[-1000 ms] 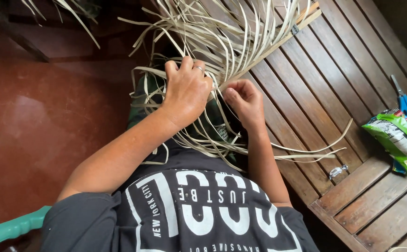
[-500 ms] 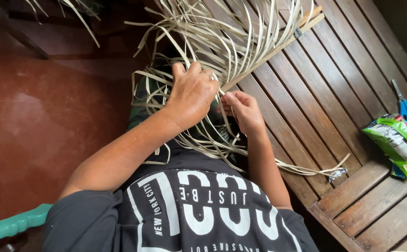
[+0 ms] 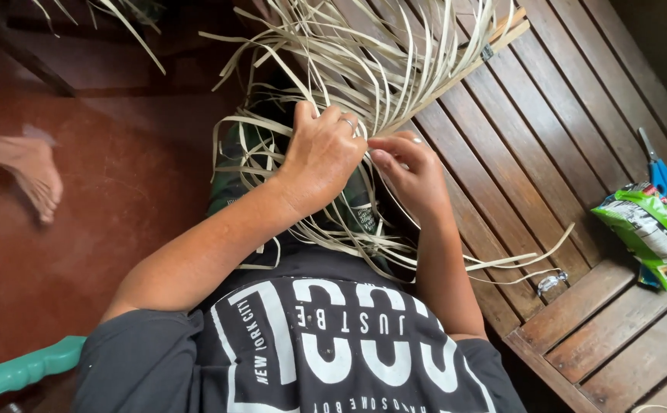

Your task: Weaving dried leaf strips together to create a craft item like a mat or basket.

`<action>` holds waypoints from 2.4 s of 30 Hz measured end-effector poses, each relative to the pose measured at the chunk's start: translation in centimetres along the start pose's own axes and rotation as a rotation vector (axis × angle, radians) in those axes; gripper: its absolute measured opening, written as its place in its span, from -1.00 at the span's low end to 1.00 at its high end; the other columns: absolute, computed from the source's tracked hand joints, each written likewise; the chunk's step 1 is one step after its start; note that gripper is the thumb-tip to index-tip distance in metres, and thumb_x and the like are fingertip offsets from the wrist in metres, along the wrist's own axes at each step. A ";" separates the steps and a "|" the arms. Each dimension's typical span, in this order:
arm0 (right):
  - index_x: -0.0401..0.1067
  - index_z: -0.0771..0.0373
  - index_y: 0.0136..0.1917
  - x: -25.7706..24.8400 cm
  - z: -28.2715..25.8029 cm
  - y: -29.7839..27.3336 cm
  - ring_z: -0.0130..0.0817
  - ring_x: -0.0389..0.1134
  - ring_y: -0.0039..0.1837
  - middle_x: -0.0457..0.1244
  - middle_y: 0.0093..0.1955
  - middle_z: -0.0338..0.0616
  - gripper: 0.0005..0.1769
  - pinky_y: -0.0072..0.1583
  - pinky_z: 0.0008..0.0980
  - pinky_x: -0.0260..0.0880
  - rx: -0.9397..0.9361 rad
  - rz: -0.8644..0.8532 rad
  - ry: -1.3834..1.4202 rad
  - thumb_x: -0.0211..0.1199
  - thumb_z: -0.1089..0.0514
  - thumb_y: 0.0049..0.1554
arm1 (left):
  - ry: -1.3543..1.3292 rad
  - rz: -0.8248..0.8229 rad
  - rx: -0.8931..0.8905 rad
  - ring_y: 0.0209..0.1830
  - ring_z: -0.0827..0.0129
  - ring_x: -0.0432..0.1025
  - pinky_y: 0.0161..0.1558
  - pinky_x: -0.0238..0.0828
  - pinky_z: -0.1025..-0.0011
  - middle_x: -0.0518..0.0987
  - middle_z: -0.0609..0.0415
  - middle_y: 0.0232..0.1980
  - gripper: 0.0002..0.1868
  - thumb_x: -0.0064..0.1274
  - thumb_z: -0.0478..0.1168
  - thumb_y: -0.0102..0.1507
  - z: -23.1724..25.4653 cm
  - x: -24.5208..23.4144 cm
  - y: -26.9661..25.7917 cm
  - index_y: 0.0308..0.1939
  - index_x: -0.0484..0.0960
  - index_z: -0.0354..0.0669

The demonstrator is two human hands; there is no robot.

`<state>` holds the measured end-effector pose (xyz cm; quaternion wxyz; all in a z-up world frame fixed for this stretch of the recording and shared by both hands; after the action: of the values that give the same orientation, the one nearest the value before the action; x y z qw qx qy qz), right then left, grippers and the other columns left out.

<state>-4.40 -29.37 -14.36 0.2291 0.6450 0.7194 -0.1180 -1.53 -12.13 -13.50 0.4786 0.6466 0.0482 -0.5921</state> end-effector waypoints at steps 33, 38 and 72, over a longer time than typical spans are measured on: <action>0.59 0.33 -0.13 1.0 -2.3 -1.6 -0.55 0.35 -0.13 0.41 -0.19 -0.10 -0.83 0.01 -0.45 0.41 0.035 0.081 0.314 0.54 0.33 0.00 | -0.134 -0.547 -0.057 -0.34 0.16 0.32 -0.24 0.03 0.02 0.49 0.09 -0.40 -0.76 -0.05 -0.43 0.13 -1.0 -2.1 0.1 -0.56 0.63 -0.06; 0.59 0.34 -0.17 3.8 -0.9 -4.8 -0.15 0.44 0.13 0.36 0.18 0.14 -0.84 0.23 -0.11 0.42 0.048 0.045 0.330 0.52 0.38 -0.05 | -0.142 -0.585 -0.068 -0.35 0.23 0.40 -0.27 0.09 0.05 0.53 0.16 -0.33 -0.75 -0.07 -0.33 0.18 -1.4 -0.6 -0.5 -0.52 0.64 0.05; 0.61 0.24 -0.07 6.2 -0.6 -5.8 -0.19 0.36 0.16 0.24 0.33 0.07 -0.86 0.23 -0.09 0.39 -0.192 0.161 0.279 0.48 0.31 0.06 | 0.040 -0.252 0.276 -0.33 0.19 0.30 -0.24 0.22 0.22 0.44 0.08 -0.42 -0.80 0.12 -0.23 0.16 -2.6 -0.8 0.2 -0.58 0.57 -0.02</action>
<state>-10.55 -24.53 -17.57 0.1961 0.6858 0.6983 0.0606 0.19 -10.10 -13.18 0.3064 0.7067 0.0567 -0.6352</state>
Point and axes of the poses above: each hand's wrist, its own y-axis towards the middle knuckle, its own x-axis out of the palm, z = x × y, the point moved 2 cm from there along y, towards the middle knuckle
